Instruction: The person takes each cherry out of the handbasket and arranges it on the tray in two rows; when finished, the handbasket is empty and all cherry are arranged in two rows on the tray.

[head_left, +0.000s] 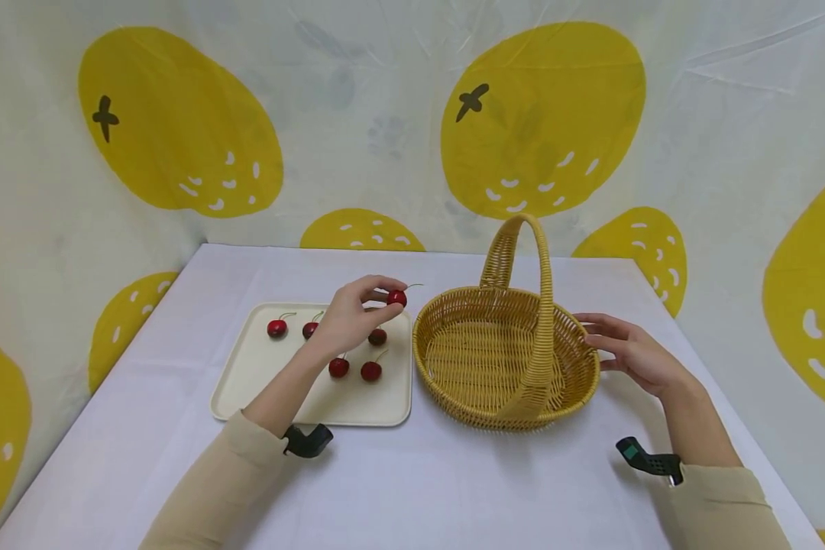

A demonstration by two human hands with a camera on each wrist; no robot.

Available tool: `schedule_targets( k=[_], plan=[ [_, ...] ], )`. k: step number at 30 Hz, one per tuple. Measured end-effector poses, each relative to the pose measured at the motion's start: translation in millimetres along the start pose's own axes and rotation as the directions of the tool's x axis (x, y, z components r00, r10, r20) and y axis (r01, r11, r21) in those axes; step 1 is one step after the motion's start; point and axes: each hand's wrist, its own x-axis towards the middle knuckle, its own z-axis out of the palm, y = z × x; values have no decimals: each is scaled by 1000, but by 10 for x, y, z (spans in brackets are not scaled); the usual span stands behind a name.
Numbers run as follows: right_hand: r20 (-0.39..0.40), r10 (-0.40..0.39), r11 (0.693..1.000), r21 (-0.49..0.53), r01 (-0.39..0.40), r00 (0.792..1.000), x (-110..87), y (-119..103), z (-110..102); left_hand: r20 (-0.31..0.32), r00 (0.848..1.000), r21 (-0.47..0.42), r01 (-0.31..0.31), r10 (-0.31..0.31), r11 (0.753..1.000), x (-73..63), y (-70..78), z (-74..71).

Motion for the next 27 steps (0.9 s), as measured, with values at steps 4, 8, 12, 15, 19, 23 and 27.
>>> schedule_targets(
  k=[4, 8, 12, 15, 19, 23, 27],
  plan=[
    [-1, -2, 1000, 1, 2, 1000, -4, -4, 1, -5, 999, -13, 43, -43, 999, -89, -20, -96],
    [-6, -1, 1000, 5, 1, 1000, -3, 0, -5, -21, 998, -21, 66, -66, 998, -181, -68, -191],
    [0, -7, 1000, 10, 7, 1000, 2, -4, -11, -38, 996, -4, 80, -80, 997, -251, -142, -283],
    [-2, -10, 1000, 13, 10, 1000, 10, -9, -18, -44, 994, 21, 105, -104, 994, -286, -164, -348],
    [-1, -15, 1000, 15, 15, 1000, 32, 3, -14, -56, 989, 32, 138, -136, 990, -357, -182, -450],
    [-2, -8, 1000, 13, 8, 1000, 39, 9, -6, -70, 982, 37, 177, -174, 984, -468, -254, -558],
    [2, -10, 1000, 12, 10, 1000, 24, -1, -4, -89, 978, 85, 196, -188, 977, -581, -357, -664]
  ],
)
